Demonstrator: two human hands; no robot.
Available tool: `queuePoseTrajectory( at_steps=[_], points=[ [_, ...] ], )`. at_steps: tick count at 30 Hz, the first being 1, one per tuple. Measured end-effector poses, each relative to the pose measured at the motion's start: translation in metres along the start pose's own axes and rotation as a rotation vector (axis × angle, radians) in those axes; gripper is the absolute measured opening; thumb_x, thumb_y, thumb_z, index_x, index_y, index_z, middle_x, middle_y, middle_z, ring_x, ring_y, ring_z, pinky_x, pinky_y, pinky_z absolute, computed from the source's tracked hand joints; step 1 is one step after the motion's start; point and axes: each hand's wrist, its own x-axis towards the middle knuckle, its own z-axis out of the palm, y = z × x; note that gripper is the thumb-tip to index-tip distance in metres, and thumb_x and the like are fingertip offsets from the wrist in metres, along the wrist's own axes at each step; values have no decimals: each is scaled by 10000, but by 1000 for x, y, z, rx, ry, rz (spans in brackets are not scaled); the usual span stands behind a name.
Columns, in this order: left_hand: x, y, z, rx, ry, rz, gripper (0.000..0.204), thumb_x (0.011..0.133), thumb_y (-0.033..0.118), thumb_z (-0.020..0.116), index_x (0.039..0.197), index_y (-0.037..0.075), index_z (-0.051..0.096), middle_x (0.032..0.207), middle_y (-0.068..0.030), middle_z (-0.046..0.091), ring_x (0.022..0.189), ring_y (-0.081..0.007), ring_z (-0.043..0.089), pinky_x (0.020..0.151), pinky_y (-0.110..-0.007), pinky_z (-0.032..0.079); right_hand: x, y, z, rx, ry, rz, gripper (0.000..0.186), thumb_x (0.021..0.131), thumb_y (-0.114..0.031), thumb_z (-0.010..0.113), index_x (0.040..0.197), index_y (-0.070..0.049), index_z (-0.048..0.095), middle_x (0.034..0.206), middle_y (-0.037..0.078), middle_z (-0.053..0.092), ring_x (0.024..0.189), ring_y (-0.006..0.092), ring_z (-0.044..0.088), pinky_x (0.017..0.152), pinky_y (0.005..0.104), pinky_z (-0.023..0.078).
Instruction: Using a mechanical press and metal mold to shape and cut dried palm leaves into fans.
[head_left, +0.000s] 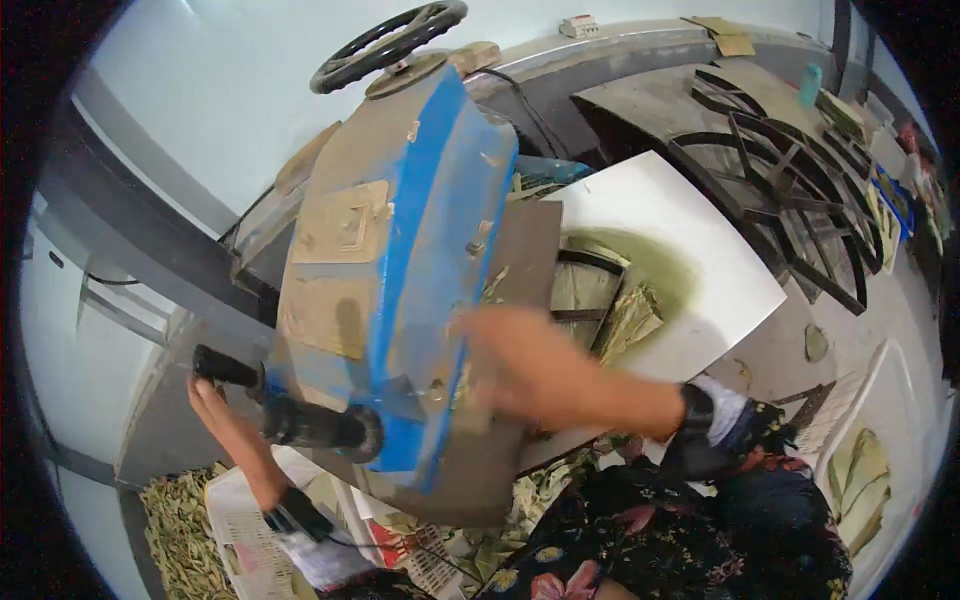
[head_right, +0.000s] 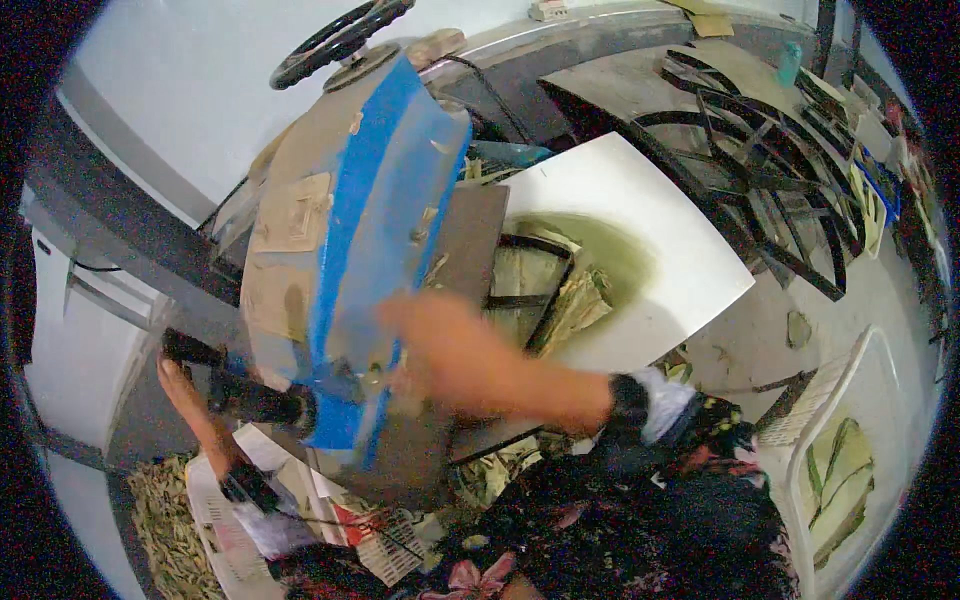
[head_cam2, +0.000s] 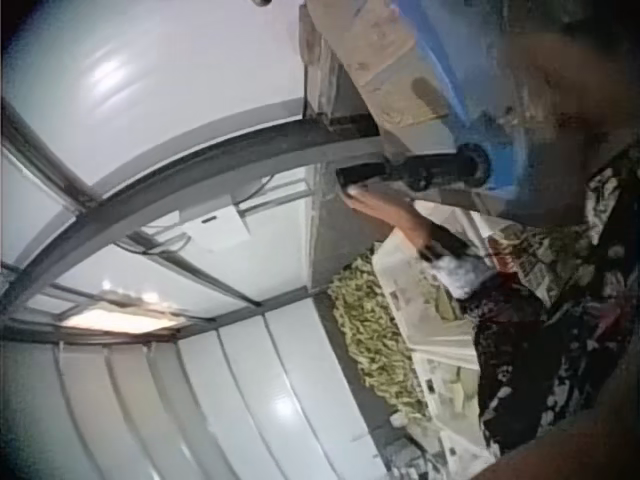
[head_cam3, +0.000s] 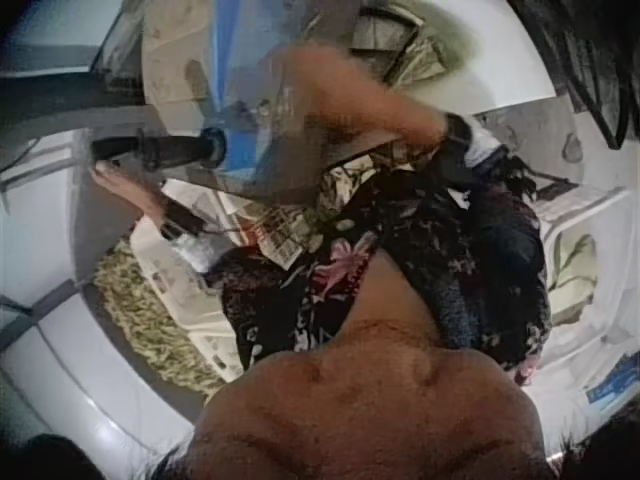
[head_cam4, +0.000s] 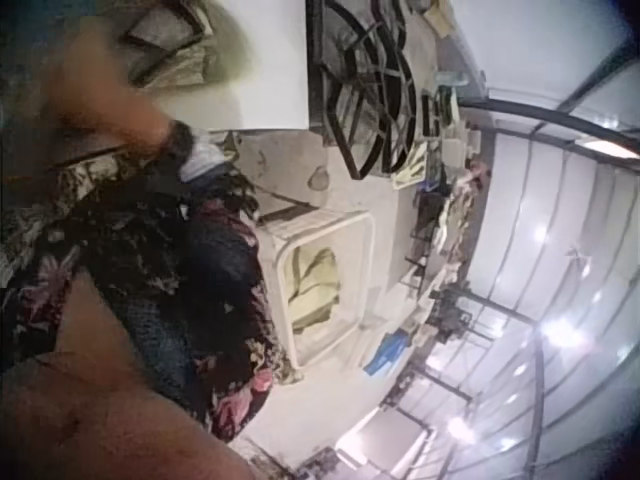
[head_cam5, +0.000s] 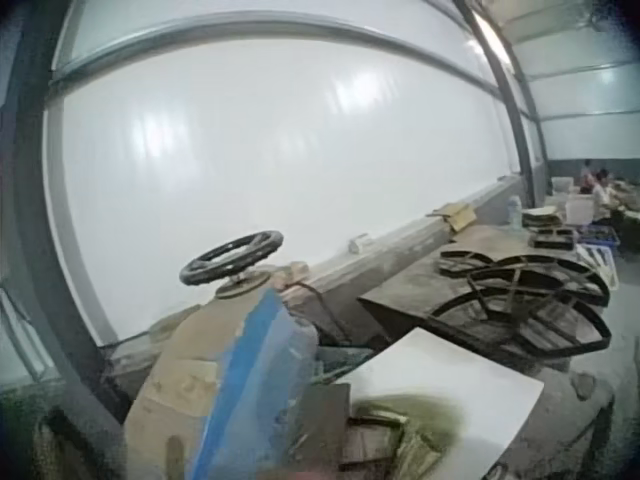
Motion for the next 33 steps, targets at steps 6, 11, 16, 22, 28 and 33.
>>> queuePoseTrajectory(
  at_steps=[6,11,16,22,28,33],
  points=[
    [-74,-2,29,83,-150,27,649,897,400,512,1326,-40,303,1191,-158,484,1065,-243,499,938,-369,379,-41,179,-42,-661,383,344,512,823,-359,601,1146,22,487,1114,273,492,1045,432,480,906,463,398],
    [-109,-2,40,790,-349,617,727,740,275,668,1302,-51,341,1257,-246,433,1180,-370,403,1013,-438,284,-35,178,-34,-738,-88,747,599,870,-485,472,1191,21,480,1143,280,478,1056,438,484,881,477,431],
    [-219,-19,92,575,-1186,887,613,666,123,603,1251,15,456,1162,-168,522,1059,-340,498,936,-455,383,-31,177,-32,-692,-127,745,599,869,-478,474,1213,13,475,1181,257,474,1065,411,502,892,481,429],
    [-238,-11,101,562,-1176,811,538,730,93,539,1255,21,452,1082,-129,546,1010,-300,515,866,-414,425,-31,178,-39,-663,-127,750,577,865,-489,472,1158,7,503,1109,259,534,1023,407,538,864,482,440],
    [-248,-40,100,590,-986,994,471,757,125,560,1206,6,480,1031,-147,593,964,-293,576,823,-391,472,-31,189,-43,-582,-53,736,490,881,-452,465,990,17,559,938,250,608,948,411,561,817,469,447],
    [-243,-36,107,606,-951,1007,496,735,86,551,1217,16,459,932,-142,583,848,-282,603,770,-366,505,-37,228,-64,-332,-60,475,391,893,-365,488,870,18,560,908,223,605,891,406,555,759,477,442]
  ],
)
